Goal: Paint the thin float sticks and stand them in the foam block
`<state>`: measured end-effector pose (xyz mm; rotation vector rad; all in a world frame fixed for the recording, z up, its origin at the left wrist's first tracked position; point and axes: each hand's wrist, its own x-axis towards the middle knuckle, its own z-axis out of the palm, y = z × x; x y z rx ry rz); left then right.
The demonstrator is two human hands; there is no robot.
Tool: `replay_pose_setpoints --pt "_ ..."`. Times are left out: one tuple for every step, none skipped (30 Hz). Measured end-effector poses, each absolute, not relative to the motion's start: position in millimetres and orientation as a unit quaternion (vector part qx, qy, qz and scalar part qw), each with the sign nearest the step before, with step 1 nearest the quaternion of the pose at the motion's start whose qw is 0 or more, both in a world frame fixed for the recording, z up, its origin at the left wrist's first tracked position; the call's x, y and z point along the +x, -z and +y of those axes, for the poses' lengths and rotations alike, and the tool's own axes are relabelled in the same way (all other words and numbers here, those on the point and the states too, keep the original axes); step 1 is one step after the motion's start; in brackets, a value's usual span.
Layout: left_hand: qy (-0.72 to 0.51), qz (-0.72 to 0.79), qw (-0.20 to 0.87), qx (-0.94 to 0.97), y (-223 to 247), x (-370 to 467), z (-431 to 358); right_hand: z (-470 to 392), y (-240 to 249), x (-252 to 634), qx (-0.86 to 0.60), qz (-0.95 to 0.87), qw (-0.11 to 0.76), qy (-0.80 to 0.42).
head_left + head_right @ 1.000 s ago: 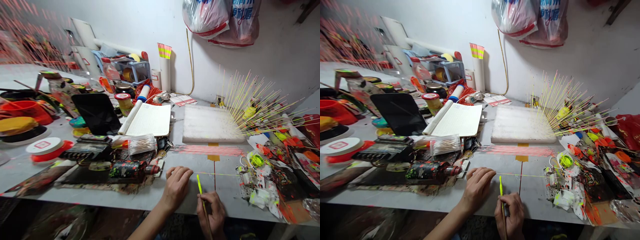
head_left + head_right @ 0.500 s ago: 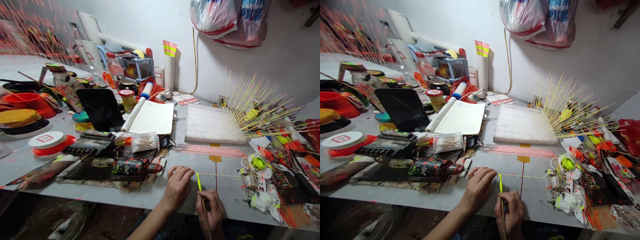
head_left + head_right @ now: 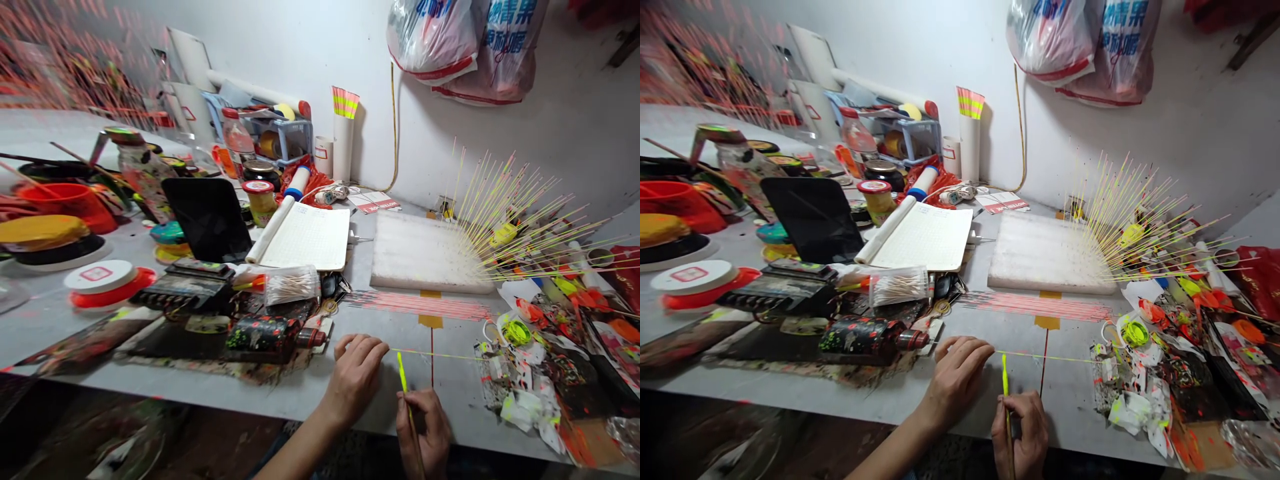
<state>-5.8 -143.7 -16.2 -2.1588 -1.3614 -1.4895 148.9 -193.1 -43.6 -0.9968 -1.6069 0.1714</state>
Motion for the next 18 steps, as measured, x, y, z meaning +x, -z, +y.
replay_pose_setpoints --pt "0.496 -0.461 0.096 -0.729 16 -8 -144 -194 43 148 -0.417 -0.692 0.585 -0.073" --pt "0.489 -0.464 0.1 -0.732 15 -11 -145 -194 43 147 -0.405 -0.698 0.586 -0.073" --pt "0.483 -0.467 0.106 -0.733 14 -15 -146 -194 42 145 -0.393 -0.705 0.586 -0.073" --pt "0.478 -0.471 0.111 -0.733 14 -19 -147 -195 40 143 -0.383 -0.711 0.585 -0.075" --pt "0.474 -0.474 0.116 -0.733 13 -23 -147 -195 38 141 -0.374 -0.717 0.583 -0.076" --pt "0.471 -0.477 0.121 -0.732 13 -28 -148 -195 37 138 -0.37 -0.72 0.582 -0.077" --pt "0.47 -0.478 0.125 -0.731 13 -32 -148 -195 35 135 -0.368 -0.721 0.582 -0.077" --pt "0.469 -0.479 0.128 -0.731 14 -35 -149 -195 34 133 -0.367 -0.722 0.582 -0.075" --pt "0.469 -0.479 0.13 -0.731 14 -38 -149 -194 32 130 -0.371 -0.721 0.58 -0.075" --pt "0.468 -0.479 0.13 -0.732 14 -40 -149 -194 32 128 -0.375 -0.721 0.578 -0.073" --pt "0.469 -0.479 0.129 -0.731 15 -41 -149 -193 31 126 -0.378 -0.723 0.574 -0.069" --pt "0.47 -0.479 0.128 -0.73 15 -41 -149 -192 31 125 -0.38 -0.725 0.571 -0.064" --pt "0.472 -0.479 0.126 -0.729 15 -40 -149 -191 31 124 -0.382 -0.728 0.567 -0.058" --pt "0.474 -0.479 0.125 -0.728 15 -40 -149 -190 31 123 -0.384 -0.73 0.563 -0.052" --pt "0.476 -0.478 0.125 -0.728 16 -39 -149 -189 31 123 -0.386 -0.731 0.561 -0.047" --pt "0.479 -0.477 0.125 -0.726 16 -38 -149 -188 31 123 -0.386 -0.733 0.559 -0.043" --pt "0.481 -0.477 0.126 -0.725 16 -38 -149 -188 31 122 -0.387 -0.734 0.556 -0.04" --pt "0.482 -0.477 0.126 -0.724 16 -37 -149 -187 31 122 -0.388 -0.735 0.554 -0.039"
